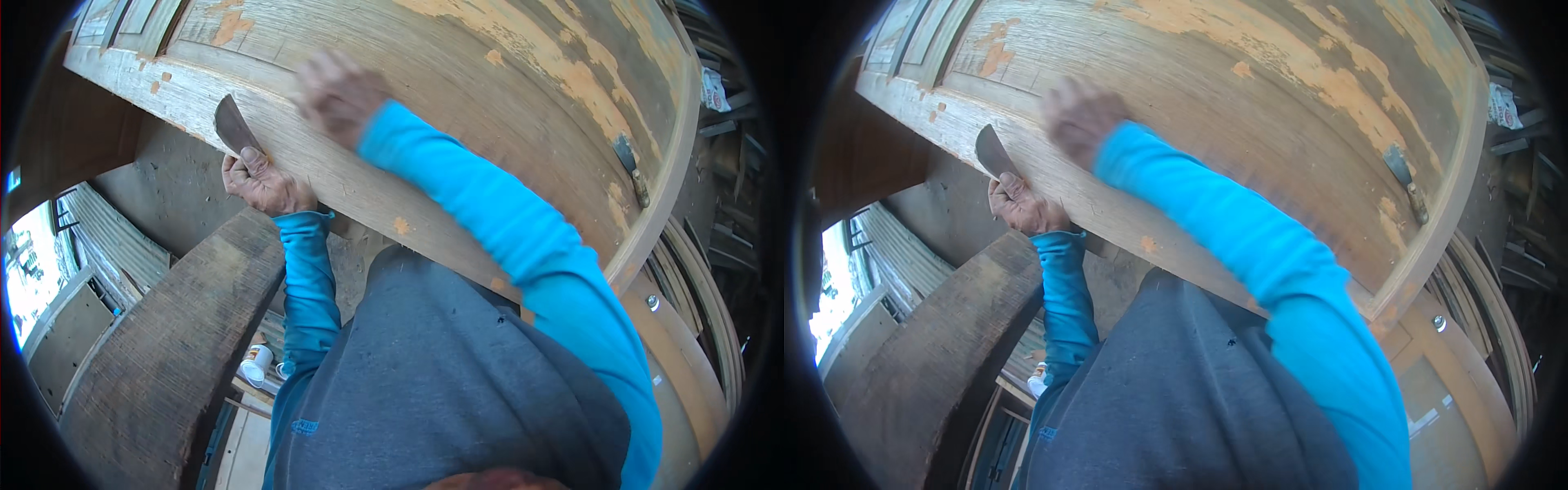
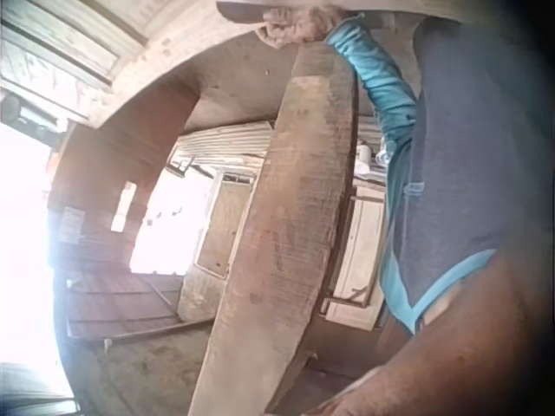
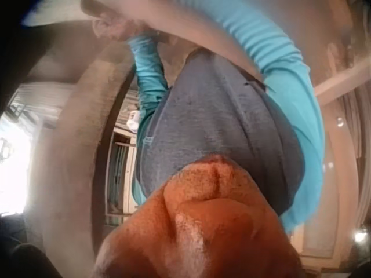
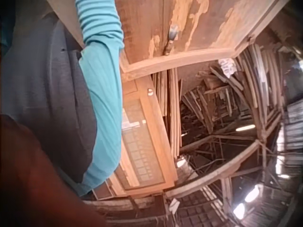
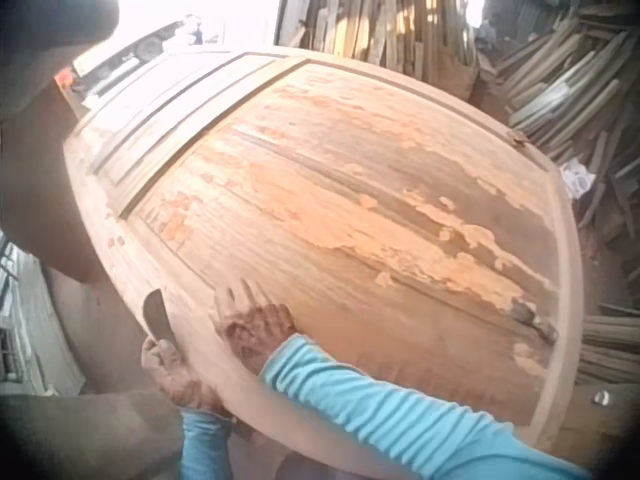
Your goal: The person sands the surface and edges of a large wooden door using a sanding block and a scraper.
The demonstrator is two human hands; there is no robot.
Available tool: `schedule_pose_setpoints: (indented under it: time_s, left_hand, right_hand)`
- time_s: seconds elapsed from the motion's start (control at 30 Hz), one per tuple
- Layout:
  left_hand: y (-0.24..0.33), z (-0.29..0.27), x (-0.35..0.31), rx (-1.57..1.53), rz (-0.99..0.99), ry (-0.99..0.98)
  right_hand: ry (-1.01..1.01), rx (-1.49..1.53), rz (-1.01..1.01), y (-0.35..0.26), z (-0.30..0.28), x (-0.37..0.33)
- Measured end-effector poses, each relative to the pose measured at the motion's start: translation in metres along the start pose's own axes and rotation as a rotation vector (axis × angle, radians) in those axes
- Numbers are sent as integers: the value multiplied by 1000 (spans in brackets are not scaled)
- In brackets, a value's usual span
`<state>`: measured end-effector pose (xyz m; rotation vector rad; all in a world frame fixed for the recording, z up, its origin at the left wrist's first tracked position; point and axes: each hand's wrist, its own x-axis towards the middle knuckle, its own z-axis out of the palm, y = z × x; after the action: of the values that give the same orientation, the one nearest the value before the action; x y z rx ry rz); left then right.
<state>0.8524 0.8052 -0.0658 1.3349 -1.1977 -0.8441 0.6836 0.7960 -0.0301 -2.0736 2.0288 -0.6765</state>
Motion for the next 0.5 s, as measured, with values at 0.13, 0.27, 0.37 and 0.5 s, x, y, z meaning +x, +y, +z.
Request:
schedule_pose_setpoints:
  time_s: [0.13, 0.27, 0.37, 0.5]
  left_hand:
    - [-14, 0, 0, 113, 182, 127]
    - [-28, 3, 5, 240, 239, 132]
    - [-15, -11, 10, 101, 65, 38]
    - [-1, -2, 19, 300, 167, 41]
  right_hand:
    - [4, -49, -44, 47, -95, -186]
    - [56, -3, 56, 54, -127, -249]
    - [88, 18, -71, 48, -86, -179]
    - [75, 79, 41, 42, -87, -167]
